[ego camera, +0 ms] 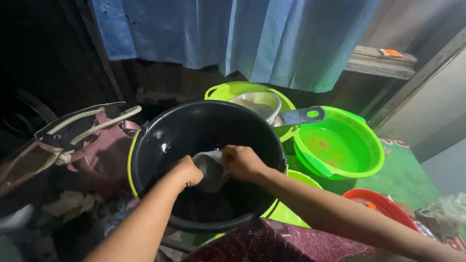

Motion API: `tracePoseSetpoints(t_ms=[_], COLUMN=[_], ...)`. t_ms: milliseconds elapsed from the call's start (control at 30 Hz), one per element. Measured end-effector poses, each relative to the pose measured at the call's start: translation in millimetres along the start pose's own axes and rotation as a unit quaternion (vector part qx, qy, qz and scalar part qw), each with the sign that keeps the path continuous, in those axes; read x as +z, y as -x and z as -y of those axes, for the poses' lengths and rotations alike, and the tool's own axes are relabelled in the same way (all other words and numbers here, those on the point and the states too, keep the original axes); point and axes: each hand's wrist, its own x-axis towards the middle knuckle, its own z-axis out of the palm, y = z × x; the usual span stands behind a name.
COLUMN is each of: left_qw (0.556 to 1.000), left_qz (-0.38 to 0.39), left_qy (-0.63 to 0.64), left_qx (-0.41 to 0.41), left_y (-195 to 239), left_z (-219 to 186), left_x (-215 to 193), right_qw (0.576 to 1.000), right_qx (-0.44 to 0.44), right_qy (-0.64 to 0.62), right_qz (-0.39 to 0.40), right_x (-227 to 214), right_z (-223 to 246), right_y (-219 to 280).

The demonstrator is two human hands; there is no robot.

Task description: The person washes chopped carrots and potatoes by hand in a green bowl, then transfers them into a red bowl. They rinse the green bowl with water from a large black bucket and pour the rinse water into the red bowl. Finally, they mix the vegetables and water in the red bowl.

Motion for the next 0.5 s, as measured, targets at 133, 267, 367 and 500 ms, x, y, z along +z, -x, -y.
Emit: tracePoseSetpoints(t_ms=[133, 267, 367, 500], left_qw=[0.987, 0.968, 0.954, 0.94], left_qz=[0.046, -0.004, -0.119, -0.258], left_qy=[0.131, 0.24, 0.272, 0.224], left_qx=[-0.085, -0.069, -0.039, 0.023], left_y=[17, 32, 40, 44], left_z=[-10, -13, -13, -17], left_x=[-15, -27, -31, -43], right_qw=[0.978, 0.954, 0.928, 0.914], right_qx=[0.127, 0.114, 0.153, 0.144], right_qy=[-0.163, -0.275, -0.337, -0.378], right_qz=[0.004, 0.018, 0.031, 0.021], right_x=[-7, -2, -1, -8], right_z=[-17, -34, -38, -30], right_y=[-15, -23, -25, -16])
